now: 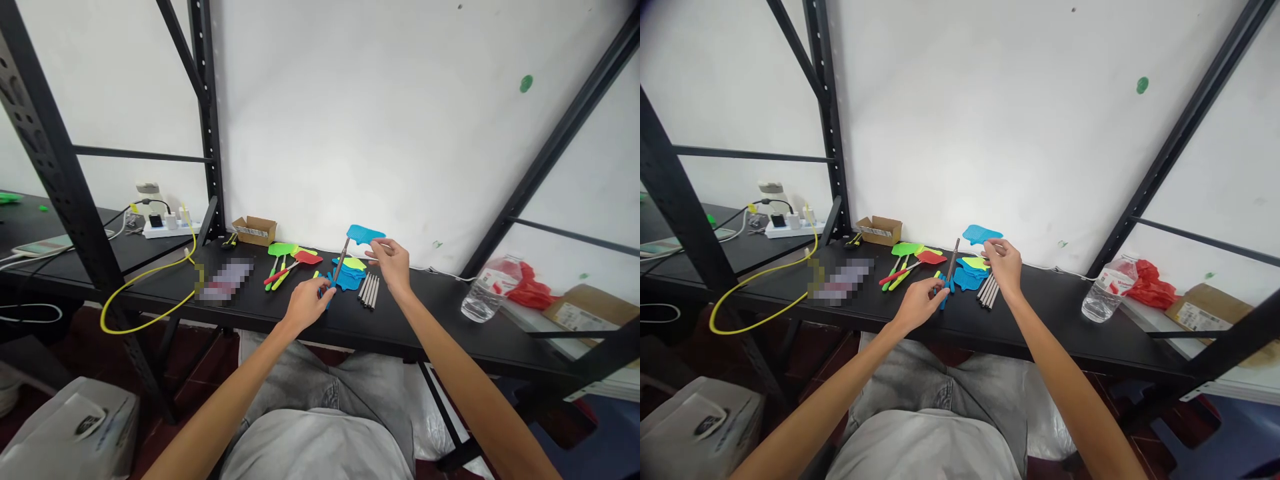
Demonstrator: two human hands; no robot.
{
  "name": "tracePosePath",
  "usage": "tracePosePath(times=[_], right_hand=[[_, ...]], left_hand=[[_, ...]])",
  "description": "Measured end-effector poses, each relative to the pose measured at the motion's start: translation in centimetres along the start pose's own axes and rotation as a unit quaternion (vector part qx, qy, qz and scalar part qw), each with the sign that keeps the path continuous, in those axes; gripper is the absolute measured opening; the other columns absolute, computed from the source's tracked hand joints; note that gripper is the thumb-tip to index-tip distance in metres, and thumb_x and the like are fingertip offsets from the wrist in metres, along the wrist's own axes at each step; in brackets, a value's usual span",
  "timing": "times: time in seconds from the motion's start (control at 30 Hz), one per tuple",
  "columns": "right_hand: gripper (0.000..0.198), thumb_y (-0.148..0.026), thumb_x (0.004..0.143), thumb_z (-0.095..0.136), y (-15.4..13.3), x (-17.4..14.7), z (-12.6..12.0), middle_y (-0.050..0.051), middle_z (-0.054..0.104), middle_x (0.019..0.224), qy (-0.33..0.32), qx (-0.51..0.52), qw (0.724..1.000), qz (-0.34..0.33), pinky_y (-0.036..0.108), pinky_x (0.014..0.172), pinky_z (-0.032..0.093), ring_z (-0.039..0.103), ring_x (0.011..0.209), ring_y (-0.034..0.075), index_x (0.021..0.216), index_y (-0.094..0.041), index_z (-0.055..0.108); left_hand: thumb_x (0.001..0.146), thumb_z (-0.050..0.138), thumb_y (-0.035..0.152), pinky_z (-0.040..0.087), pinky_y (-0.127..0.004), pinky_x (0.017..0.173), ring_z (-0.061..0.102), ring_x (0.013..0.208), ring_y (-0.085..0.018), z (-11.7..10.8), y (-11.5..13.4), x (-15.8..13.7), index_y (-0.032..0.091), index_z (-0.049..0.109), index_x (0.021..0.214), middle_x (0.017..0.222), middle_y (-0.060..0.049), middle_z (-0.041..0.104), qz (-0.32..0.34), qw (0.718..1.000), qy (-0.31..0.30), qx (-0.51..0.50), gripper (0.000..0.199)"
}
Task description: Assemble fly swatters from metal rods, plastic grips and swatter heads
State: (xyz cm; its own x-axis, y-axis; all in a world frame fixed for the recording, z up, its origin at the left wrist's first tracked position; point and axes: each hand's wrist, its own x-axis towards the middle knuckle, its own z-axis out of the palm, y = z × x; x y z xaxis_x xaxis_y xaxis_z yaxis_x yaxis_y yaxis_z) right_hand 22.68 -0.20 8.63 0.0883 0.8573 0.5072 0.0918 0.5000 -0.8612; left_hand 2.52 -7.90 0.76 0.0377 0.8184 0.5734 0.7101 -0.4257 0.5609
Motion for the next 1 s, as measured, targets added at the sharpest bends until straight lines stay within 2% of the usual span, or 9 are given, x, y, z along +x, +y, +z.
tracePosePath(times=[0.13,0.27,0.5,0.73,1.0], right_hand=[[0.031,-0.039,0.073,0.073,-1.8,-0.1,1.6,0.004,0.071,0.091,0.021,0.069,0.997,-0.020,0.025,0.069,0.059,0.074,0.084,0.020,0.093,-0.019,0.060],[0.029,-0.036,0.072,0.073,-3.3,-0.3,2.4,0.002,0.069,0.088,0.024,0.098,0.994,-0.046,0.025,0.072,0.059,0.074,0.082,0.018,0.091,-0.020,0.058],[0.030,-0.040,0.075,0.071,-4.4,-1.0,2.5,0.002,0.068,0.088,-0.008,0.071,0.995,-0.071,0.026,0.068,0.058,0.073,0.083,0.019,0.091,-0.020,0.058],[0.030,-0.040,0.074,0.071,-4.8,-1.1,2.3,0.001,0.066,0.089,-0.010,0.053,0.994,-0.098,0.026,0.060,0.056,0.072,0.078,0.019,0.092,-0.020,0.060],[0.025,-0.039,0.078,0.067,-4.8,-1.4,2.2,0.001,0.065,0.089,-0.021,0.025,0.991,-0.127,0.027,0.059,0.056,0.068,0.073,0.016,0.091,-0.021,0.057]], left_hand=[[0.092,0.055,0.038,0.039,-0.025,0.067,0.061,0.071,-0.015,-0.1,0.0,0.0,0.022,0.070,0.095,0.083,-0.001,0.071,0.000,1.000,-0.002,0.006,0.023],[0.092,0.055,0.038,0.039,-0.025,0.067,0.061,0.071,-0.015,0.0,0.0,0.1,0.021,0.071,0.094,0.083,-0.002,0.072,0.002,1.000,-0.002,0.006,0.023],[0.092,0.056,0.038,0.039,-0.025,0.066,0.062,0.072,-0.015,0.1,-0.2,0.1,0.022,0.071,0.096,0.084,-0.001,0.072,0.012,1.000,0.004,0.004,0.023],[0.092,0.056,0.039,0.040,-0.025,0.067,0.061,0.071,-0.015,0.3,-0.3,0.1,0.022,0.071,0.100,0.084,-0.001,0.072,0.012,1.000,0.004,0.011,0.024],[0.093,0.055,0.039,0.039,-0.025,0.067,0.063,0.074,-0.016,0.1,0.0,0.1,0.022,0.071,0.101,0.086,-0.002,0.073,0.014,0.999,-0.006,0.039,0.025]])
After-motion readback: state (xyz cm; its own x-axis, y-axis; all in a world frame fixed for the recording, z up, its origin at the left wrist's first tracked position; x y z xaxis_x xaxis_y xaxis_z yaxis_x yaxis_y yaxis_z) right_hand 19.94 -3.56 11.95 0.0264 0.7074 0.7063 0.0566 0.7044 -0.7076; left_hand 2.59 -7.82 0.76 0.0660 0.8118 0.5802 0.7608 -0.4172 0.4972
